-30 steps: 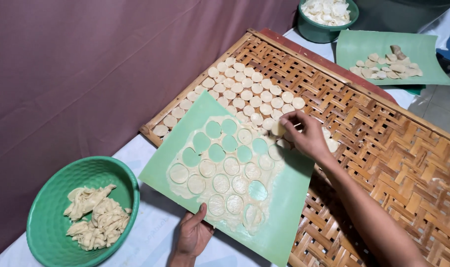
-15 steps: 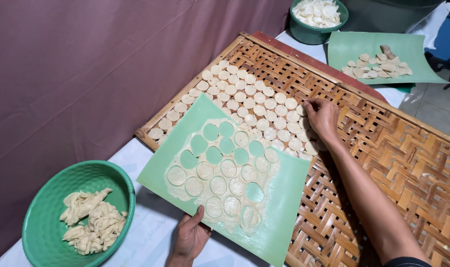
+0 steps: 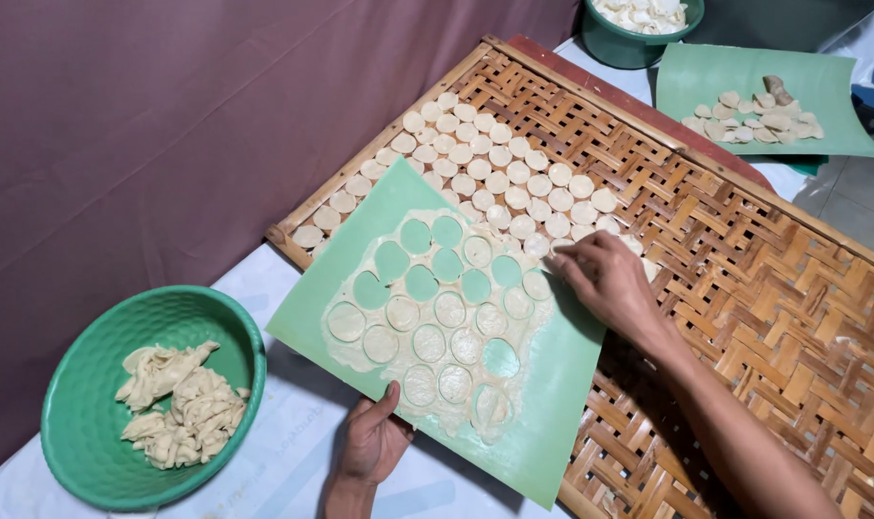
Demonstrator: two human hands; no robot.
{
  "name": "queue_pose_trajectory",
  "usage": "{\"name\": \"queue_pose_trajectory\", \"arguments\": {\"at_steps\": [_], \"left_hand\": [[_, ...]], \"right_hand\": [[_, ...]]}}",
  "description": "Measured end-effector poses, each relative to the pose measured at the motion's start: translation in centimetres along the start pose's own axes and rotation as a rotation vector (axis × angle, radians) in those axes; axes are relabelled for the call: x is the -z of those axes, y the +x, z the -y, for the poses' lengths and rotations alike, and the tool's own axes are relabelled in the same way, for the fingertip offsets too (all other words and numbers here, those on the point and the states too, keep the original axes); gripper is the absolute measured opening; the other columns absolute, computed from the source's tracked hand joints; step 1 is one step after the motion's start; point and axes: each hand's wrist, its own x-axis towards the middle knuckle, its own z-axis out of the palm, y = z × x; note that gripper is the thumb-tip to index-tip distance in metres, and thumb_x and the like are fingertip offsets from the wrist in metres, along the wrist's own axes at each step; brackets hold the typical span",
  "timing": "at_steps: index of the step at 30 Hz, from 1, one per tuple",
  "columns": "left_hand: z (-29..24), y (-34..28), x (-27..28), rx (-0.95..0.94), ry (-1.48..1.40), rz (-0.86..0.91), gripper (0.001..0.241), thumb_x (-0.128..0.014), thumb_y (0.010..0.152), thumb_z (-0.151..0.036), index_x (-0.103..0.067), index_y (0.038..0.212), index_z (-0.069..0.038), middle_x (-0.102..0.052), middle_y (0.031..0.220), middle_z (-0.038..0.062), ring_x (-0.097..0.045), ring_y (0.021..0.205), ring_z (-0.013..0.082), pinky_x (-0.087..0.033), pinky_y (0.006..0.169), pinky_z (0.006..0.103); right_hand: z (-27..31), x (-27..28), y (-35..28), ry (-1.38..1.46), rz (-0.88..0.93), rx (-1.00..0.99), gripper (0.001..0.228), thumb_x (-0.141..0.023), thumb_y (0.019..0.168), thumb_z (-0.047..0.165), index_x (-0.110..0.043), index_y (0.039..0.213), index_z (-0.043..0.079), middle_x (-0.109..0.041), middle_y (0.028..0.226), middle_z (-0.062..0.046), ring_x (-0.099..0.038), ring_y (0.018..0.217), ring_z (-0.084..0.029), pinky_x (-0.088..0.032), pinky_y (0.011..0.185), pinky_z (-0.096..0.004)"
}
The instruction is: Rolling out dough, cutting circles using a mold, and placing the circles on a bamboo tray for drying.
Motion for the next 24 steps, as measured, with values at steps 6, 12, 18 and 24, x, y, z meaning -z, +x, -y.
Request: {"name": "queue_pose_trajectory", "arguments": {"at_steps": [6, 12, 18, 24], "left_hand": [[0.1, 0.0, 0.1, 0.025, -0.003, -0.025, 0.051, -0.051, 0.097, -0.008, -0.046, 0.146, 0.007, -0.062, 0.139, 0.026, -0.065, 0.117, 0.0307, -0.054, 0.092, 0.0399], [0.2, -0.1, 0.2, 0.02, -0.021, 0.015, 0.047, -0.051, 0.099, -0.007, -0.047, 0.144, 0.006, -0.064, 0.135, 0.023, -0.066, 0.113, 0.028, -0.053, 0.088, 0.0389], [0.2, -0.2, 0.3, 0.03, 0.015, -0.012, 0.045, -0.052, 0.098, -0.008, -0.051, 0.14, 0.01, -0.067, 0.129, 0.025, -0.068, 0.106, 0.0285, -0.052, 0.083, 0.0355], [-0.1, -0.2, -0.8, 0.032, 0.015, -0.037, 0.049, -0.051, 0.097, -0.007, -0.049, 0.143, 0.011, -0.062, 0.139, 0.027, -0.064, 0.119, 0.0322, -0.051, 0.094, 0.0414]], "right_hand": [[0.3, -2.6, -2.2, -0.251, -0.007, 0.164, 0.034, -0.06, 0.1, 0.035, -0.077, 0.116, 0.011, -0.066, 0.101, -0.009, -0.06, 0.082, -0.021, -0.058, 0.066, -0.036], [-0.3, -4.0, -2.3, -0.307, -0.095, 0.24, 0.024, -0.066, 0.096, 0.027, -0.08, 0.107, 0.012, -0.073, 0.099, -0.009, -0.061, 0.076, -0.021, -0.057, 0.057, -0.034], [0.6, -3.0, -1.3, 0.126, 0.064, -0.213, 0.021, -0.076, 0.089, 0.026, -0.075, 0.094, 0.005, -0.072, 0.094, -0.01, -0.066, 0.074, -0.022, -0.059, 0.067, -0.037], [-0.2, -3.8, -1.9, 0.172, 0.012, -0.094, 0.019, -0.07, 0.094, 0.024, -0.069, 0.099, 0.006, -0.069, 0.084, -0.008, -0.059, 0.064, -0.018, -0.052, 0.056, -0.033]]}}
